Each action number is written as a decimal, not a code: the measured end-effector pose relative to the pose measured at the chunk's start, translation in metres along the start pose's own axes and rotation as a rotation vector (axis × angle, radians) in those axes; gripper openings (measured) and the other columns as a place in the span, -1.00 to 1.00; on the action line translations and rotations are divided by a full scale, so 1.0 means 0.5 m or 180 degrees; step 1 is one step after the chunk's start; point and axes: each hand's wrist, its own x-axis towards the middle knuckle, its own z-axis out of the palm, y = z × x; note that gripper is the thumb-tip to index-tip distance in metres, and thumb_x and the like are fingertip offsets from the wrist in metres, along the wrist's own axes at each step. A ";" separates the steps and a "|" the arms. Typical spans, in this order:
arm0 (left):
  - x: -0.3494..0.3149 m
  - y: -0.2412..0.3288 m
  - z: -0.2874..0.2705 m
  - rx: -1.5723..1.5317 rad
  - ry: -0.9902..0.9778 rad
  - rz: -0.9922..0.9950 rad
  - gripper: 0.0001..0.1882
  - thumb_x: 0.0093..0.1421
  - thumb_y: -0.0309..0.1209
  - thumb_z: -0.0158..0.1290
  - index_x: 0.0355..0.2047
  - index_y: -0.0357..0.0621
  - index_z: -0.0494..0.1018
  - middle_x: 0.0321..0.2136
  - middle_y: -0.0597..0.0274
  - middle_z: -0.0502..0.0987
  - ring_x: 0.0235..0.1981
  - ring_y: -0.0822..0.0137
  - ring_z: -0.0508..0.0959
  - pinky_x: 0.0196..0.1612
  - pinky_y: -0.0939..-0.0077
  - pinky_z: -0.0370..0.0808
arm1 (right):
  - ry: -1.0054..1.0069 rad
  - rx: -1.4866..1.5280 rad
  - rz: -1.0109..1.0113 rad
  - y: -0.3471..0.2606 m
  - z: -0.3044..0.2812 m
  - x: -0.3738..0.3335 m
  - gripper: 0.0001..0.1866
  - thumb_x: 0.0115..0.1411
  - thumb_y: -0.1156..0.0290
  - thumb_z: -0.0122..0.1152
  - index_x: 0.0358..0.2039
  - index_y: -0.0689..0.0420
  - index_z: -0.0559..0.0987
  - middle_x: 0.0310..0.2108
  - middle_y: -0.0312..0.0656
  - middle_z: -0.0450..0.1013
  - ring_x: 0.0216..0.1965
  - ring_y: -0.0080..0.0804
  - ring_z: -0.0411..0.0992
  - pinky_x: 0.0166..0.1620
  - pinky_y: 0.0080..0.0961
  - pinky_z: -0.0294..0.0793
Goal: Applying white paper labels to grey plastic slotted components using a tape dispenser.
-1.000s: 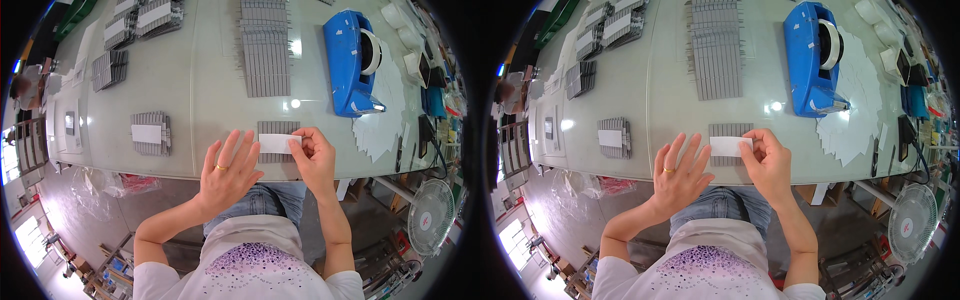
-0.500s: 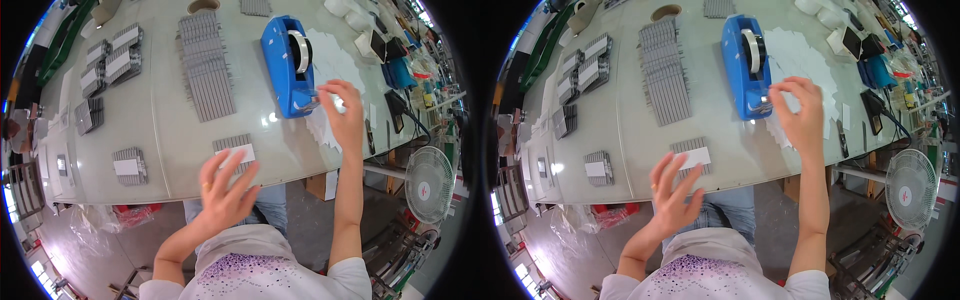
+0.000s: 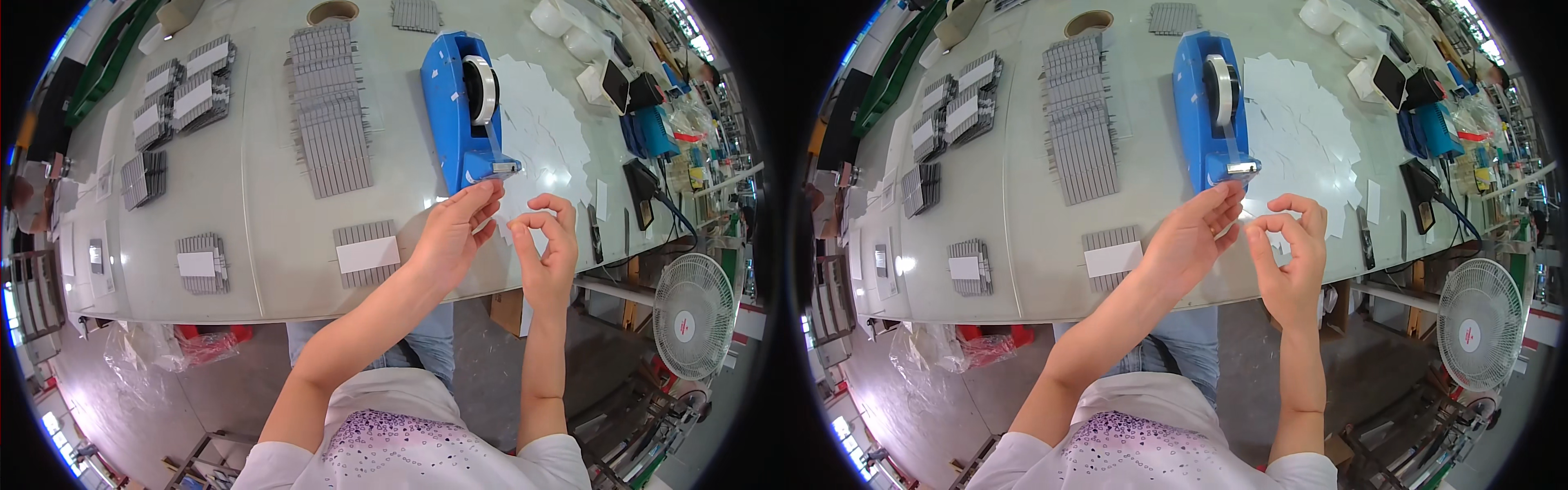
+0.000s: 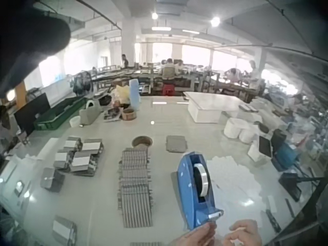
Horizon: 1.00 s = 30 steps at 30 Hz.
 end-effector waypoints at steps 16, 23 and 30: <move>-0.079 -0.085 -0.021 0.0197 0.0303 0.0991 -0.81 0.24 -0.44 0.15 -0.16 -0.20 0.49 -0.30 0.38 0.51 -0.29 0.59 0.45 -0.19 0.66 0.40 | 0.0130 0.0235 0.0729 0.006 0.043 -0.121 -0.96 0.18 0.61 0.17 -0.37 0.28 0.48 -0.38 -0.21 0.48 -0.41 -0.54 0.41 -0.27 -0.63 0.40; -0.274 -0.011 -0.185 0.1046 0.0648 0.1603 -0.88 0.18 -0.64 0.14 -0.29 -0.27 0.44 -0.31 0.27 0.53 -0.25 0.51 0.53 -0.08 0.57 0.51 | -0.0874 0.0623 0.0406 -0.080 0.118 -0.132 -0.92 0.06 0.68 0.29 -0.41 0.29 0.57 -0.50 -0.21 0.51 -0.46 -0.58 0.44 -0.36 -0.67 0.43; -0.350 0.041 -0.227 0.1760 0.0709 0.1056 -0.89 0.17 -0.66 0.13 -0.35 -0.25 0.43 -0.31 0.14 0.59 -0.27 0.48 0.54 -0.16 0.58 0.48 | -0.1520 0.1544 0.1522 -0.084 0.129 -0.142 -0.88 0.04 0.64 0.37 -0.43 0.26 0.57 -0.50 -0.30 0.53 -0.52 -0.67 0.43 -0.42 -0.73 0.41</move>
